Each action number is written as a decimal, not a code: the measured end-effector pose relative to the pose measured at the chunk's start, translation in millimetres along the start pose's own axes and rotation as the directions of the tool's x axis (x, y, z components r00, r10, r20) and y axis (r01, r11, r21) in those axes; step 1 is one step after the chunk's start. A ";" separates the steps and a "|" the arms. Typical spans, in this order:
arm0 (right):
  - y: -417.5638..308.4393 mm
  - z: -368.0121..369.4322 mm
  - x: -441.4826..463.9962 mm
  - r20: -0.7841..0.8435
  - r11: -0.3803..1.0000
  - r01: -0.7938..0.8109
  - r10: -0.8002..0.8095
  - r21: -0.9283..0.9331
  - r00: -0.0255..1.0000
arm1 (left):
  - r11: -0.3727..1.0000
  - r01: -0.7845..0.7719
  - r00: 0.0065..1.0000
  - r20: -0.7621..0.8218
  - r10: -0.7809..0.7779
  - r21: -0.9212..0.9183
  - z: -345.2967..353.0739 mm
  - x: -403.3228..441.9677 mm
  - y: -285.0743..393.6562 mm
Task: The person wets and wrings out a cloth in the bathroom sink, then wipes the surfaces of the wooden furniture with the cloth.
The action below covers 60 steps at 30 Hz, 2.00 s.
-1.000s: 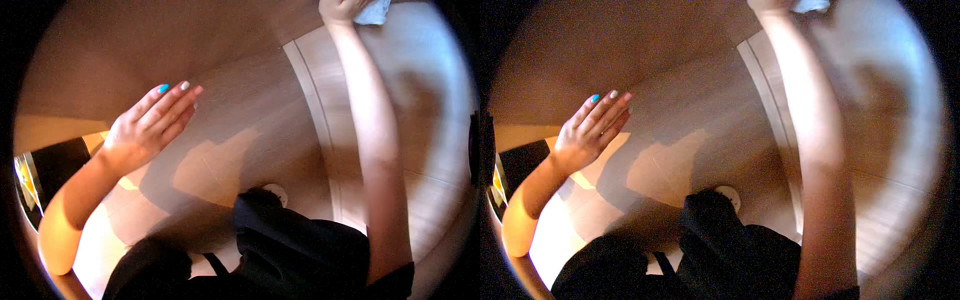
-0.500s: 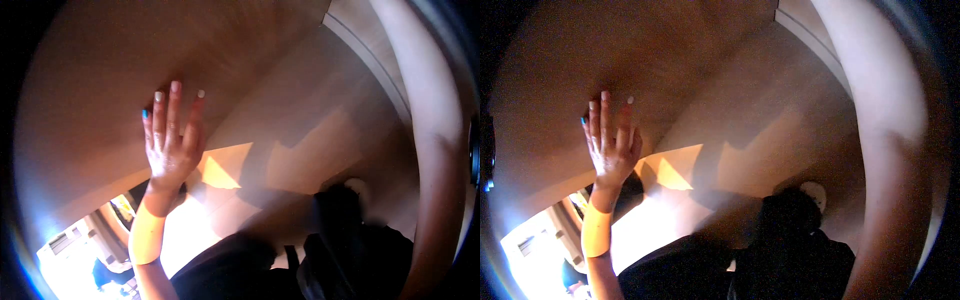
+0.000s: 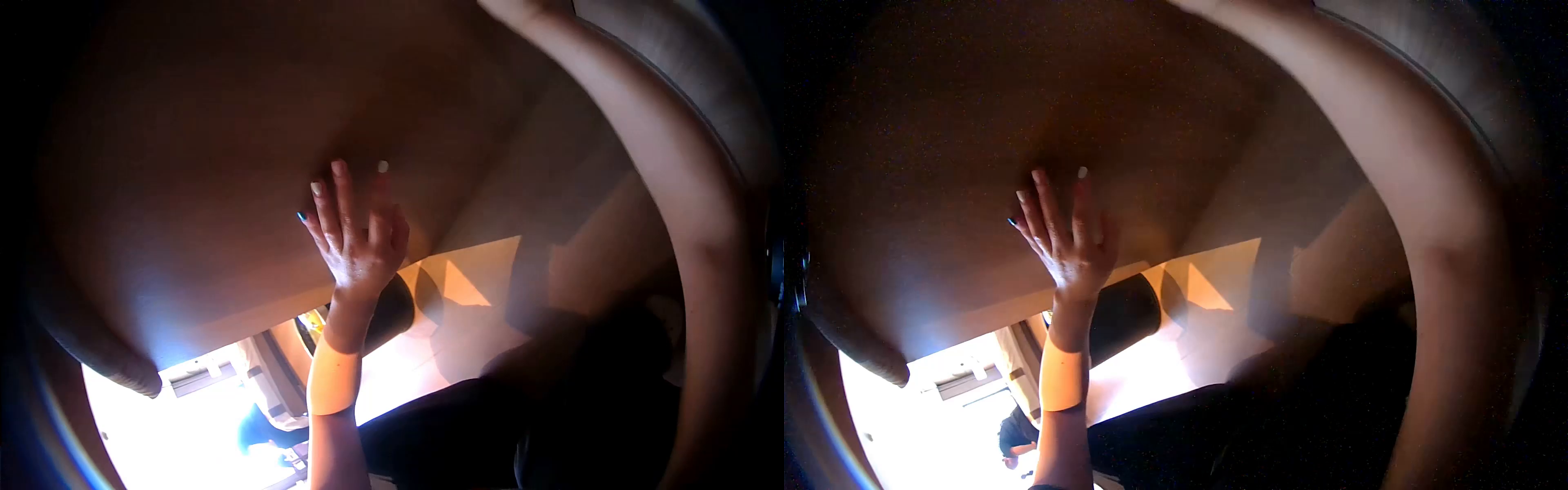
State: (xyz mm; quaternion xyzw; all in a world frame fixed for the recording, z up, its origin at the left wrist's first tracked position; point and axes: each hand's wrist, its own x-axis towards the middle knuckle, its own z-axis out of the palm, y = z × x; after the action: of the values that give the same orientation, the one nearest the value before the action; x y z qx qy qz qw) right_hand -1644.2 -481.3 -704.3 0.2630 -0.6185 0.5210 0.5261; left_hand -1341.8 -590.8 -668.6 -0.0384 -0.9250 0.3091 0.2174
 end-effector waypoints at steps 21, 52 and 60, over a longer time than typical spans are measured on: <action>-125.6 5.6 -124.8 0.548 -0.214 -0.696 -0.477 0.685 0.687 | 0.933 -0.243 0.967 -0.139 0.212 -0.264 16.2 0.2 14.4; 55.4 6.7 -153.2 -0.346 0.406 -0.887 0.882 0.219 0.319 | 0.978 -0.187 0.883 0.421 0.207 -0.089 36.8 10.0 22.2; 57.5 10.2 -156.3 -0.282 0.114 -0.939 0.959 0.323 0.019 | 0.991 -0.109 0.853 0.505 0.135 -0.082 35.3 11.1 23.6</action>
State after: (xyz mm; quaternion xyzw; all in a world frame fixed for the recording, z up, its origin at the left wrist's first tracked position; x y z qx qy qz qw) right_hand -1650.2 -507.2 -869.0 -0.3258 -0.4895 0.7933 0.1580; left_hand -1368.3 -589.1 -703.5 -0.0194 -0.9527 0.2980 -0.0557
